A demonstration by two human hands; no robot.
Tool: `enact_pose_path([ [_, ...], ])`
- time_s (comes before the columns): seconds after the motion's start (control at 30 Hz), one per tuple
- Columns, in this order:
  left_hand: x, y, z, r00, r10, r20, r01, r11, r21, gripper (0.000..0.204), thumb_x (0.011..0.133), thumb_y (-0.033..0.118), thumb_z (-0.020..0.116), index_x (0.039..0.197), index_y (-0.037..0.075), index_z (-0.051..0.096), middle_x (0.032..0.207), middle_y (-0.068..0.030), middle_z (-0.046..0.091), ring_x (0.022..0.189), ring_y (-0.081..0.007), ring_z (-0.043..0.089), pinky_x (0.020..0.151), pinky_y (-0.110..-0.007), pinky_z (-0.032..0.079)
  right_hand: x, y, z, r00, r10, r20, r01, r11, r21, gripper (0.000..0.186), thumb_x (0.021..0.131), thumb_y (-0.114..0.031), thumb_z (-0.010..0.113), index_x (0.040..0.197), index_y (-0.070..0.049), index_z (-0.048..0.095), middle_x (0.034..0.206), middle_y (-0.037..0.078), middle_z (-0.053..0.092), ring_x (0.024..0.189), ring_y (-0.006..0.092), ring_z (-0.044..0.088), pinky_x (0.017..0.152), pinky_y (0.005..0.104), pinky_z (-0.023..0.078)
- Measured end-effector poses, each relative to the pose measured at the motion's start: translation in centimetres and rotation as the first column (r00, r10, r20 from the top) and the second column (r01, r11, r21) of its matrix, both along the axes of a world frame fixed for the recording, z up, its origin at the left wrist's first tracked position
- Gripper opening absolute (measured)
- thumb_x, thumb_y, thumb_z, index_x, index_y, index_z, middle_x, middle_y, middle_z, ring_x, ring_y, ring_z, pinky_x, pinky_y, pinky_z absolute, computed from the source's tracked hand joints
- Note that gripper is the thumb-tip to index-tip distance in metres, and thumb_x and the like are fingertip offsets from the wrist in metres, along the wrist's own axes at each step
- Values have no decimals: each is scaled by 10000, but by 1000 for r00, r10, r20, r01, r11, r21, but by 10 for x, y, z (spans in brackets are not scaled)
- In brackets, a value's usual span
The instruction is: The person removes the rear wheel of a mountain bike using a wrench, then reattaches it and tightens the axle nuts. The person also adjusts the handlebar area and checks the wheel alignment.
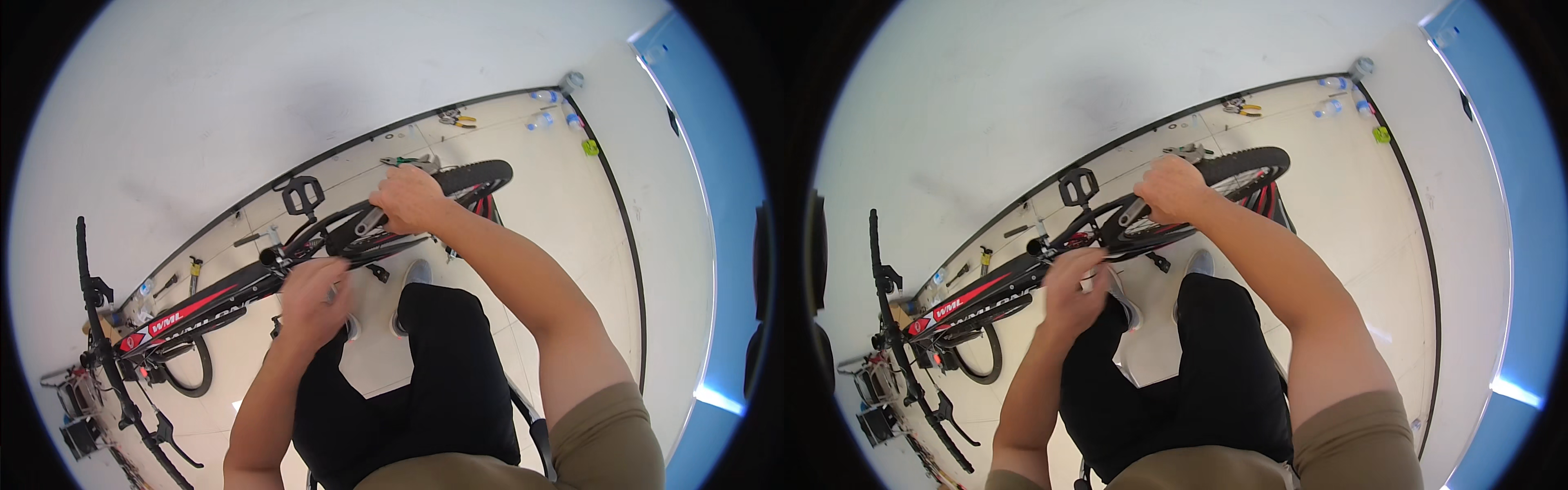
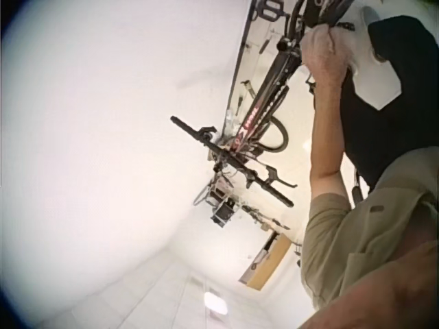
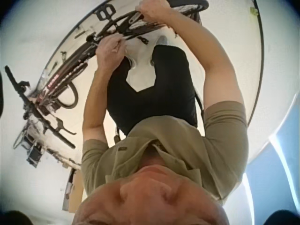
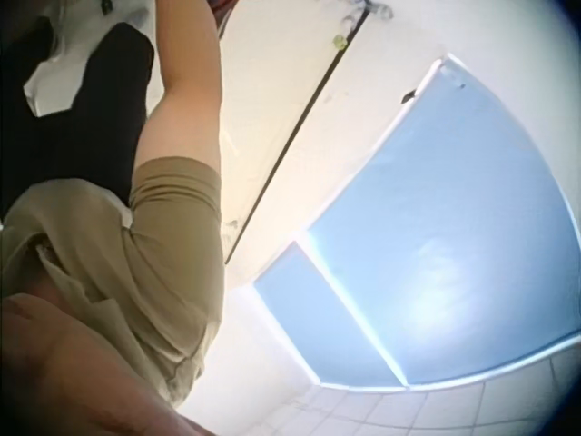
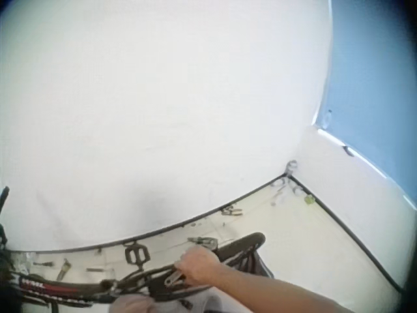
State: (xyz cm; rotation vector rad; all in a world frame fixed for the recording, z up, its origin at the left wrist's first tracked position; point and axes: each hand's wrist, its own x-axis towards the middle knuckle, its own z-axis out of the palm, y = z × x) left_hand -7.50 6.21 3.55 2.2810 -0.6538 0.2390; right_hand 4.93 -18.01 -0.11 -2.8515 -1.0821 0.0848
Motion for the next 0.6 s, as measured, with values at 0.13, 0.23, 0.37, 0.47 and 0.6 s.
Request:
enact_pose_path([
  [0.13, -19, 72, 32, 914, 195, 355, -274, 943, 189, 345, 773, -8, 740, 1109, 10, 662, 1118, -187, 670, 1072, -371, 619, 935, -453, 496, -6, 2, -4, 999, 9, -34, -10, 1000, -20, 214, 728, -297, 754, 870, -139, 730, 818, 42, 708, 939, 266, 654, 842, 407, 492],
  [0.23, -11, 107, 40, 874, 261, 410, -460, 718, 523, 555, 823, 233, 785, 1289, 13, 580, 1298, -227, 563, 1188, -403, 519, 1033, -507, 390, -11, 4, -3, 1000, -3, -24, 2, 999, -41, 222, 740, -314, 755, 880, -143, 732, 853, 38, 713, 984, 260, 641, 865, 397, 481],
  [0.37, 24, 122, 52, 955, 295, 21, -205, 609, 766, 545, 813, 497, 758, 1089, 35, 669, 962, -186, 683, 944, -360, 644, 879, -494, 471, -14, 4, -1, 1000, -7, -18, 6, 1000, -28, 231, 748, -332, 756, 874, -139, 733, 880, 48, 713, 1003, 262, 632, 904, 390, 471],
  [0.47, 46, 113, 66, 919, 344, -191, -37, 558, 829, 493, 798, 532, 761, 876, 54, 676, 748, -149, 682, 765, -348, 675, 713, -470, 518, -14, 2, 10, 996, -19, -93, 12, 997, -76, 270, 757, -355, 757, 906, -132, 728, 913, 52, 712, 1026, 262, 622, 929, 388, 465],
  [0.6, 45, 115, 50, 946, 306, -107, -73, 525, 848, 427, 783, 473, 785, 791, 69, 643, 707, -137, 677, 724, -348, 678, 663, -461, 528, -14, -8, 12, 997, -16, -76, 10, 997, -78, 331, 759, -387, 761, 966, -133, 716, 954, 50, 708, 1051, 250, 609, 939, 378, 458],
])
